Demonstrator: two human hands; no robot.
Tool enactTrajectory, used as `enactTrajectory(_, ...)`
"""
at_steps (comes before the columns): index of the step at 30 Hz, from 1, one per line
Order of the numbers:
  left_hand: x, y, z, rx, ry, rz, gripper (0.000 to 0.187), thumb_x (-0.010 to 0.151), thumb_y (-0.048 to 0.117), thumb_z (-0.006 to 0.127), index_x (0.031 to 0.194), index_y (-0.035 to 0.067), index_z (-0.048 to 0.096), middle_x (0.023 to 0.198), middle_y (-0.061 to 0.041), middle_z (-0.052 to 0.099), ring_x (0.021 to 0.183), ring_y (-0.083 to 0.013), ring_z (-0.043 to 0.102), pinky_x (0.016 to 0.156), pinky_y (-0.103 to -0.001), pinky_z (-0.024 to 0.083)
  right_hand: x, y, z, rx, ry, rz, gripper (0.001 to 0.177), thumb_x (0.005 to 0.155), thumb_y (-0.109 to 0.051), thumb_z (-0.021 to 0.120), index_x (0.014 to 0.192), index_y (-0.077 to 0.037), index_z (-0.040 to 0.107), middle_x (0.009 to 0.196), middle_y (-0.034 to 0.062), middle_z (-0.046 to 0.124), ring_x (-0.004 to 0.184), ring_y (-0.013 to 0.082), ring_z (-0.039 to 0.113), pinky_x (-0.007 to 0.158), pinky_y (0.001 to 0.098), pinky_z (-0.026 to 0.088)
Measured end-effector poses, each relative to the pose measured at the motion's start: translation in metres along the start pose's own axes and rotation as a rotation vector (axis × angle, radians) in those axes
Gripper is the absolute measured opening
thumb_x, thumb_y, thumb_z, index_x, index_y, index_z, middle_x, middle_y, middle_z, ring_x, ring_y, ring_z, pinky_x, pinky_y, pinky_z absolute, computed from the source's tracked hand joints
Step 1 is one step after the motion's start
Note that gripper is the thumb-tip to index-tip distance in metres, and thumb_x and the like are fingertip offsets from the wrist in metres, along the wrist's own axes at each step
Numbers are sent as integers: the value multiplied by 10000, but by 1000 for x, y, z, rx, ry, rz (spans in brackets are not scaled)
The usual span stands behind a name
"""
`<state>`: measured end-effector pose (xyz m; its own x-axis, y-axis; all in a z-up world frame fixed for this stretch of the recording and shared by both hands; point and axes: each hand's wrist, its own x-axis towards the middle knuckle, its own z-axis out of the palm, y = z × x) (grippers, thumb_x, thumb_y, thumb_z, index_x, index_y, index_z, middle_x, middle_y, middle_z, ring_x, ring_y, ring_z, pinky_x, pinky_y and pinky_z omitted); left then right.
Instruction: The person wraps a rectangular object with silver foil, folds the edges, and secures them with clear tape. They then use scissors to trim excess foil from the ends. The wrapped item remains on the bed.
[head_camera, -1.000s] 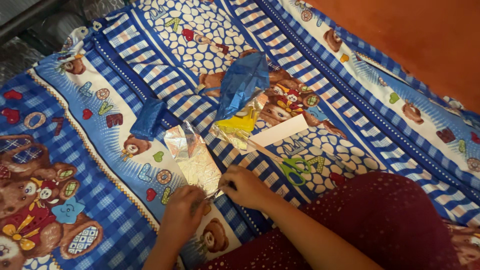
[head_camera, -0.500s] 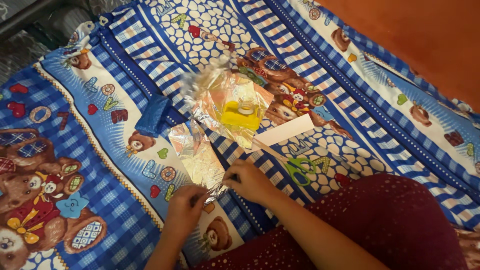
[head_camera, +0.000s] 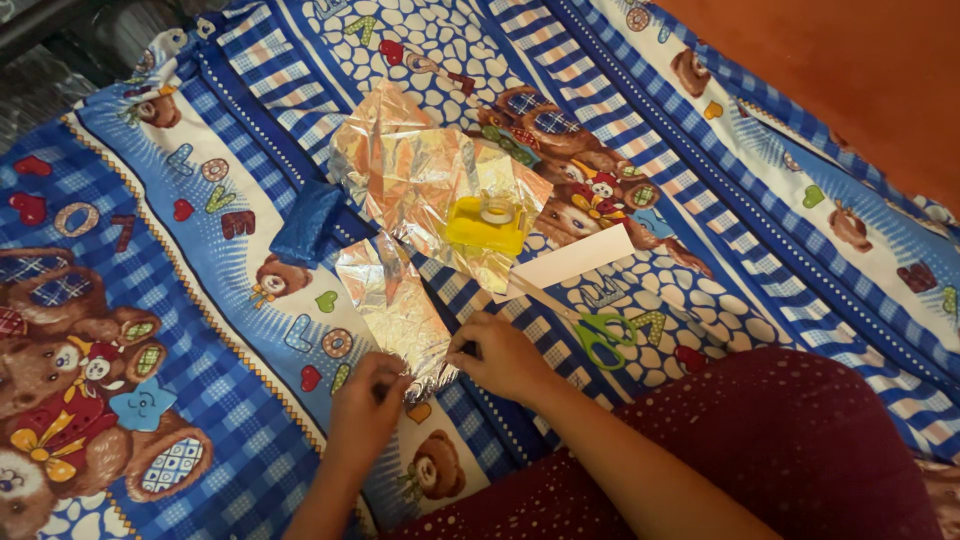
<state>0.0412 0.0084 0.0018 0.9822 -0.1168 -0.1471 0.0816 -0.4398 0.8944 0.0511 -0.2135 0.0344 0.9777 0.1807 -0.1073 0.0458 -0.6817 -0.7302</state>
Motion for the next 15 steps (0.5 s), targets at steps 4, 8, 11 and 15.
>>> enactTrajectory(4,-1,6,1,39,21,61,171,864,128,741,1022,76,697,771,-82,735,633,-196,711,586,-331,547,2,-2,-1,-2,-11,54,145,818,-231,790,865,-96,767,934,57,674,949,276,624,830,399,515)
enactTrajectory(8,-4,9,1,135,83,288,243,743,189,859,877,51,712,814,-107,686,669,-231,677,580,-338,544,3,-1,0,14,-33,97,143,825,-241,779,875,-107,762,946,43,682,924,255,660,816,385,537)
enactTrajectory(11,-2,6,-1,151,41,203,295,703,229,900,826,39,710,781,-101,675,663,-216,687,609,-332,550,2,-1,0,-8,12,42,132,811,-230,794,860,-109,777,948,51,691,939,271,647,824,394,525)
enactTrajectory(15,0,-7,-8,109,-56,-70,329,681,239,929,813,28,713,690,-85,684,618,-194,652,587,-337,532,3,-1,0,-6,-17,91,128,817,-241,785,865,-122,777,945,40,677,925,259,646,804,392,526)
